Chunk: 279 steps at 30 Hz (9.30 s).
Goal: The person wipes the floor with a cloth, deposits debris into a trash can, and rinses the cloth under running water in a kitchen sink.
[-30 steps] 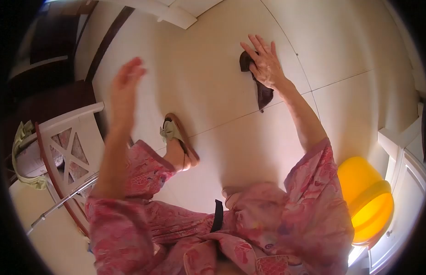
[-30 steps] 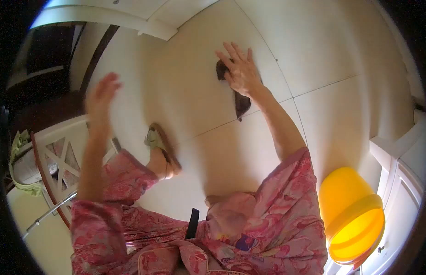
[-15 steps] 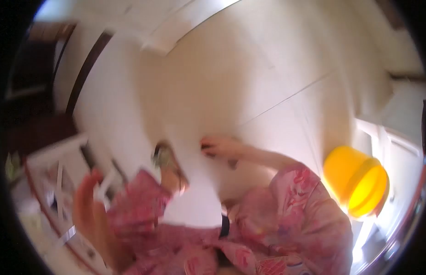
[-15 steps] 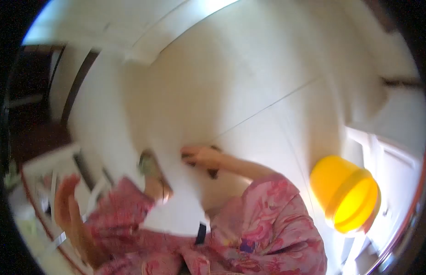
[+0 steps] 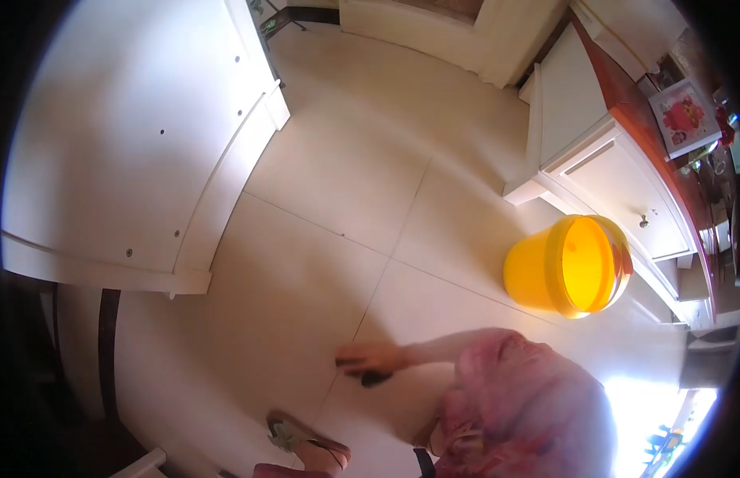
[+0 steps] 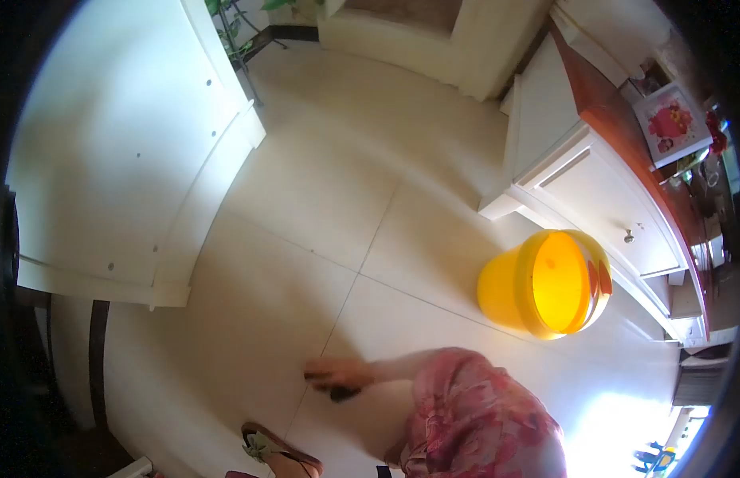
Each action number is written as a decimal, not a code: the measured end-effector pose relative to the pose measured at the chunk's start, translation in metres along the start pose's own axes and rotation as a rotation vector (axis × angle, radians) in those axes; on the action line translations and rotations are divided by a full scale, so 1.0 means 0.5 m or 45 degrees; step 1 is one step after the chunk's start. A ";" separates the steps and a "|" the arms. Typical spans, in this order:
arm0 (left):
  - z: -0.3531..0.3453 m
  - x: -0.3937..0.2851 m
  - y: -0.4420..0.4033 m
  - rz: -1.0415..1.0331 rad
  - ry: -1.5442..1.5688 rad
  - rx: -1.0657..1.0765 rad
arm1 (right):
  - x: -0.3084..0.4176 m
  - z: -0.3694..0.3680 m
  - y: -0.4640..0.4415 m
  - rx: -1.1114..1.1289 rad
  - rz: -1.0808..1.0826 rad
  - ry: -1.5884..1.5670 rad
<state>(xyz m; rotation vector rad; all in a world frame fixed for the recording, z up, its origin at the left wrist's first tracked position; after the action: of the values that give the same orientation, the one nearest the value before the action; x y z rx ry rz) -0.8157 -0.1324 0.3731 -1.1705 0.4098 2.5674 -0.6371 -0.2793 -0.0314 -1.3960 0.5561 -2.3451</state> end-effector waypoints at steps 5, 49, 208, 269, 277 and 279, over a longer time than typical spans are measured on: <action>-0.001 -0.023 -0.032 -0.274 0.055 0.052 | 0.018 -0.129 -0.069 0.220 0.085 -0.304; 0.093 0.061 0.083 -0.096 -0.132 -0.125 | 0.057 -0.253 -0.065 -0.087 -0.841 0.574; 0.203 -2.388 -5.903 -0.235 0.164 -0.588 | -2.975 3.418 -4.925 -0.897 -0.815 -2.078; -1.312 -4.138 -9.187 -0.635 0.201 -0.525 | -5.419 5.650 -6.671 -0.830 -1.010 -2.034; -1.312 -4.199 -9.628 -0.524 0.284 -0.574 | -5.680 5.778 -7.004 -0.616 -1.209 -2.036; -1.324 -4.197 -9.730 -0.366 0.352 -0.513 | -5.770 5.790 -7.075 -0.556 -1.152 -2.145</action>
<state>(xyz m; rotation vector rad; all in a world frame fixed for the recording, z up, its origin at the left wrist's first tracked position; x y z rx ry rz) 2.7706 3.7882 0.9001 -1.5967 -0.2238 2.3016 2.8778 3.7330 0.8444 -3.4424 -0.1866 -0.4967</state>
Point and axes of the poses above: each hand's wrist, its own y-axis away from the middle knuckle, its own z-axis out of the back of the hand, x = y × z, the point moved 8 cm from there along -y, towards the middle knuckle, and after that the axes turned 2 degrees about -x, right-handed, at the moved point
